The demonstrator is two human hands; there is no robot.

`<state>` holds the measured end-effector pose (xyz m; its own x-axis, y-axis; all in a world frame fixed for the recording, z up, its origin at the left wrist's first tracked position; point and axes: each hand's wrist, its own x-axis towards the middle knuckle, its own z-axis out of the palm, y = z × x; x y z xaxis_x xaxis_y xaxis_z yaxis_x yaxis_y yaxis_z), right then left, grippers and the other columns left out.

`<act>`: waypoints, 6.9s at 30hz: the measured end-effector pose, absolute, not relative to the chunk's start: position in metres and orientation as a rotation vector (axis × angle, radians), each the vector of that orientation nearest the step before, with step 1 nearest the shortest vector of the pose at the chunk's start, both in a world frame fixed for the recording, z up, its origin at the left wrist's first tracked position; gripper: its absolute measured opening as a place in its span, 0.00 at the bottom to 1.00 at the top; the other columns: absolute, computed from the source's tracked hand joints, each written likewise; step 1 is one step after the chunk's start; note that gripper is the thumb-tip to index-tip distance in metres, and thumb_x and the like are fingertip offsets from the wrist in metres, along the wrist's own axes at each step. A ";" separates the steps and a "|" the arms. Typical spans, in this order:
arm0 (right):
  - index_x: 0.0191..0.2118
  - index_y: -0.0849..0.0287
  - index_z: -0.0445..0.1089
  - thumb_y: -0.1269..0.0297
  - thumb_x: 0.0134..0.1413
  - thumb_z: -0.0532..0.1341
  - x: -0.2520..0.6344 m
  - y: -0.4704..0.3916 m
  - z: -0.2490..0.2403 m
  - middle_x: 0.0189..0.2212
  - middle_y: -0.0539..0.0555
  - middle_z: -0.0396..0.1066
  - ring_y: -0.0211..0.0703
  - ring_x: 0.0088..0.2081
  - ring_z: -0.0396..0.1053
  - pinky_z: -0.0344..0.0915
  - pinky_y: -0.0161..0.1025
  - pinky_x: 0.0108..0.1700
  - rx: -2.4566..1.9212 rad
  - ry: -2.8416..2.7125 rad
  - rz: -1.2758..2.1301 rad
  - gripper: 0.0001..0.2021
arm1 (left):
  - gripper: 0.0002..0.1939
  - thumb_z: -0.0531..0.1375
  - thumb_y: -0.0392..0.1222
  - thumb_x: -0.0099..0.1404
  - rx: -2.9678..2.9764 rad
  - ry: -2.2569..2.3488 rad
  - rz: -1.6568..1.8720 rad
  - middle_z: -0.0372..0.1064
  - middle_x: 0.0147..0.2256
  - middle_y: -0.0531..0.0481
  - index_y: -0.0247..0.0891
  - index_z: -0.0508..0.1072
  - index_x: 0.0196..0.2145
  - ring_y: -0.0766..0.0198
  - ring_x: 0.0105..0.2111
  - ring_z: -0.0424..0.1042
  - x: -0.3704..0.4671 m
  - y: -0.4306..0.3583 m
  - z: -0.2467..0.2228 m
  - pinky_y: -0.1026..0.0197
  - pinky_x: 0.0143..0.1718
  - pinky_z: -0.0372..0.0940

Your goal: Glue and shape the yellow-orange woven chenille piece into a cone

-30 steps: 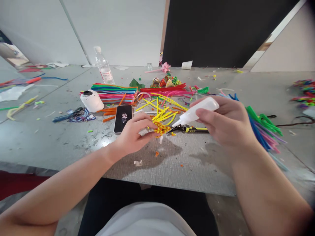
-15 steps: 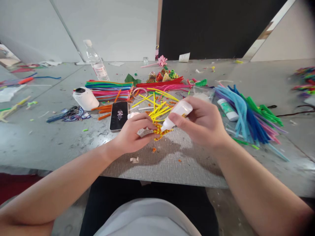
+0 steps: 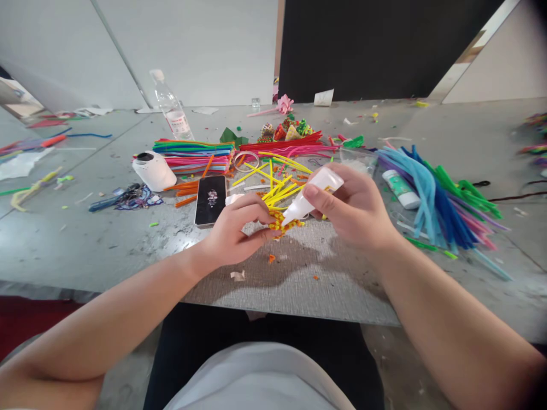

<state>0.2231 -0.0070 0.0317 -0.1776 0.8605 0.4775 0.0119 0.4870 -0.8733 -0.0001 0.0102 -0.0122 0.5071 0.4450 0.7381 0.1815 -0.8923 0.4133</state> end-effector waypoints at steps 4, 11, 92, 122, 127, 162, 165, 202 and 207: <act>0.27 0.57 0.65 0.53 0.58 0.71 0.227 -0.006 0.027 0.23 0.46 0.58 0.33 0.24 0.55 0.50 0.36 0.23 -0.803 -1.660 0.895 0.19 | 0.05 0.67 0.35 0.66 2.521 0.478 1.313 0.72 0.35 0.47 0.36 0.74 0.35 0.63 0.35 0.73 0.001 0.010 -0.012 0.59 0.38 0.69; 0.26 0.58 0.68 0.53 0.57 0.71 0.234 -0.009 0.034 0.20 0.46 0.58 0.32 0.22 0.53 0.46 0.36 0.21 -0.957 -1.756 0.696 0.18 | 0.06 0.66 0.38 0.68 2.542 0.472 1.292 0.72 0.36 0.46 0.37 0.72 0.36 0.63 0.36 0.74 0.004 0.008 -0.010 0.59 0.38 0.70; 0.24 0.54 0.64 0.49 0.51 0.74 0.236 -0.027 0.036 0.21 0.49 0.61 0.39 0.24 0.56 0.48 0.43 0.26 -0.862 -1.781 0.339 0.22 | 0.05 0.65 0.32 0.68 2.453 0.456 1.417 0.71 0.38 0.46 0.35 0.75 0.42 0.67 0.34 0.71 -0.001 0.005 -0.006 0.65 0.33 0.71; 0.25 0.55 0.68 0.56 0.57 0.71 0.223 -0.026 0.035 0.18 0.47 0.61 0.36 0.21 0.56 0.47 0.39 0.22 -0.830 -1.572 0.256 0.16 | 0.04 0.63 0.31 0.68 2.451 0.469 1.399 0.69 0.33 0.48 0.35 0.72 0.40 0.66 0.30 0.68 -0.002 0.007 -0.008 0.63 0.32 0.66; 0.27 0.54 0.69 0.59 0.59 0.69 0.219 -0.030 0.034 0.21 0.48 0.65 0.37 0.22 0.58 0.52 0.41 0.24 -0.762 -1.525 0.189 0.13 | 0.05 0.63 0.30 0.68 2.439 0.468 1.391 0.69 0.33 0.47 0.35 0.72 0.41 0.66 0.31 0.68 -0.001 0.007 -0.009 0.63 0.33 0.66; 0.22 0.56 0.65 0.44 0.55 0.71 0.222 -0.011 0.029 0.18 0.46 0.59 0.33 0.19 0.54 0.49 0.37 0.20 -0.869 -1.435 0.644 0.24 | 0.04 0.64 0.36 0.69 2.456 0.514 1.431 0.65 0.31 0.51 0.39 0.72 0.40 0.66 0.29 0.65 0.001 0.005 -0.009 0.62 0.30 0.63; 0.23 0.56 0.65 0.45 0.54 0.72 0.219 -0.012 0.027 0.18 0.45 0.59 0.33 0.19 0.54 0.49 0.37 0.20 -0.820 -1.429 0.673 0.24 | 0.05 0.64 0.35 0.69 2.451 0.499 1.435 0.67 0.31 0.50 0.39 0.72 0.40 0.66 0.29 0.65 0.002 0.004 -0.009 0.61 0.30 0.62; 0.20 0.55 0.65 0.54 0.52 0.72 0.231 -0.012 0.036 0.17 0.46 0.58 0.35 0.21 0.53 0.46 0.38 0.22 -1.056 -1.710 0.324 0.20 | 0.03 0.64 0.36 0.69 2.517 0.694 1.450 0.69 0.33 0.49 0.39 0.73 0.39 0.65 0.31 0.67 -0.005 0.017 -0.012 0.63 0.30 0.65; 0.21 0.56 0.63 0.55 0.53 0.70 0.233 -0.002 0.026 0.16 0.45 0.58 0.34 0.21 0.54 0.48 0.37 0.23 -1.241 -1.709 0.227 0.19 | 0.04 0.65 0.37 0.68 2.448 0.796 1.517 0.65 0.30 0.52 0.39 0.73 0.38 0.66 0.29 0.65 -0.009 0.022 -0.015 0.64 0.29 0.63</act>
<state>0.2327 -0.0023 0.0260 -0.0051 0.8080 0.5892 0.6266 0.4618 -0.6278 -0.0087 0.0222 -0.0148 0.3467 0.5116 0.7862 0.3560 -0.8472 0.3943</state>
